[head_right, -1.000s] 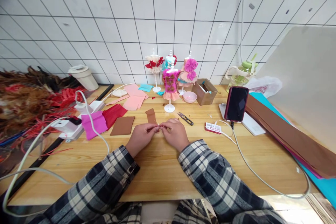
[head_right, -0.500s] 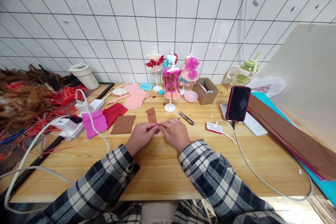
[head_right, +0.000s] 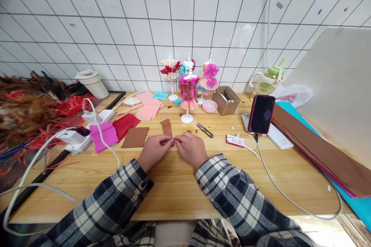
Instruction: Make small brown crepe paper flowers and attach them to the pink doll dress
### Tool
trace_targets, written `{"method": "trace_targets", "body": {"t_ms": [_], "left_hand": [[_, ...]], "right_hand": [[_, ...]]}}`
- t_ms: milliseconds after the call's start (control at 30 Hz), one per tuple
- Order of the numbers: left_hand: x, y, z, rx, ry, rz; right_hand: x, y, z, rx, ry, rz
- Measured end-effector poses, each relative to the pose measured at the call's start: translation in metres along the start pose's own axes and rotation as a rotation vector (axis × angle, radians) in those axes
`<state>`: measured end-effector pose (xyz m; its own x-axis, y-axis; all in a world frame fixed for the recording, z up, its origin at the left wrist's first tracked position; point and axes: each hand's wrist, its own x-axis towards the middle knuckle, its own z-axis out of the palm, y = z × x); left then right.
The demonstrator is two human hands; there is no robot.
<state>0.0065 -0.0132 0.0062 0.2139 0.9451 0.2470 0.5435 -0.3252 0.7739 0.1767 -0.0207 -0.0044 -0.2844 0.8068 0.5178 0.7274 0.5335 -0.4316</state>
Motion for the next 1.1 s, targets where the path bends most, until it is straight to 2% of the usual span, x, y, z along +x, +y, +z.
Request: {"method": "trace_targets", "body": {"t_ms": [300,667,833,1100], "left_hand": [[0.0010,-0.0053,0.0060,-0.100,0.051,-0.054],[-0.0015,-0.0003,0.0026,-0.076,0.007,-0.043],[-0.0029,-0.0020,0.0050,-0.006,0.027,-0.024],[-0.0019,0.0009,0.0047,-0.025,0.017,-0.021]], "right_hand": [[-0.0024,-0.0003,0.0010,-0.071,0.013,-0.031],[-0.0019,-0.0011,0.0002,-0.082,0.024,-0.031],[-0.0012,-0.0017,0.0004,-0.020,0.027,0.024],[0.0044,-0.0022,0.0020,0.242,0.012,0.197]]}}
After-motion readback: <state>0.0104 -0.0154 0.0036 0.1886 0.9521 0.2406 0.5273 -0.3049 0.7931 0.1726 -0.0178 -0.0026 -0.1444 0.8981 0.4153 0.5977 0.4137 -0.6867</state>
